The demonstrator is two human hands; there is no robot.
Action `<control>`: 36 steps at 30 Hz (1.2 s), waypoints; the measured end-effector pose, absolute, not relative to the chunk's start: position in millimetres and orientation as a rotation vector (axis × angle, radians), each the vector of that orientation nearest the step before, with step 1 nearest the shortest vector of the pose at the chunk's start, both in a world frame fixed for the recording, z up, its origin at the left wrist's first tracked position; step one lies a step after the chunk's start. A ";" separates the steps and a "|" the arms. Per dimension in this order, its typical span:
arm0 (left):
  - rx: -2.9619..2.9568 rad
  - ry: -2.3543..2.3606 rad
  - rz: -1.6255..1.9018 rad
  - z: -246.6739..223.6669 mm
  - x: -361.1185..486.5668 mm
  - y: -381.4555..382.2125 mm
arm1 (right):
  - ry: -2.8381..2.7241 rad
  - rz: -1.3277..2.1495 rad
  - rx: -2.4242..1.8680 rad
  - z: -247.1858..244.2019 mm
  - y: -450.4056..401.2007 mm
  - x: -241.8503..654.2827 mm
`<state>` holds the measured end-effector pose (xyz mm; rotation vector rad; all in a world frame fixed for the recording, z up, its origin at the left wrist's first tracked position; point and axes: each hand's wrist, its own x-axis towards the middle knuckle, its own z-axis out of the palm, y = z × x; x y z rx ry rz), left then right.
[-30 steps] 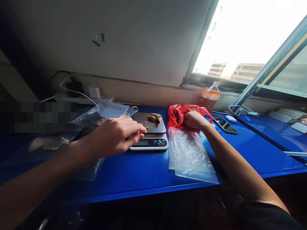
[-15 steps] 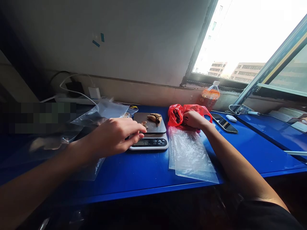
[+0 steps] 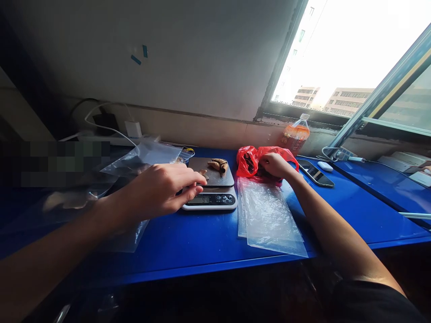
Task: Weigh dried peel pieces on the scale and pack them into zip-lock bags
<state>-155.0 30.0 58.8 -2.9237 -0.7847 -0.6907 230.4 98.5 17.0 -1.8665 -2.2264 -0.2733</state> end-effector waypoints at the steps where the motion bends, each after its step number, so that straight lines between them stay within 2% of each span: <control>1: -2.922 -0.781 -0.695 58.7 -155.0 30.1 | -2.215 -0.276 -1.858 17.8 98.4 231.6; 14: -2.924 -0.753 -0.728 59.5 -157.1 34.4 | -2.091 -0.376 -1.880 38.5 82.8 238.7; 19: -2.962 -0.684 -0.780 55.9 -159.9 42.5 | -2.343 -0.141 -2.026 51.9 64.1 228.8; 22: -3.001 -0.692 -0.877 55.6 -160.0 44.3 | -2.340 -0.170 -2.146 47.0 60.9 220.5; 27: -3.086 -0.717 -0.907 57.8 -159.1 51.4 | -2.211 -0.176 -1.942 44.3 70.8 226.1; 33: -3.203 -0.503 -0.868 85.9 -129.5 58.5 | -1.888 -0.156 -1.827 44.0 89.0 250.1; 36: -3.250 -0.352 -0.654 110.8 -83.2 60.7 | -1.865 -0.226 -1.895 33.7 85.4 254.1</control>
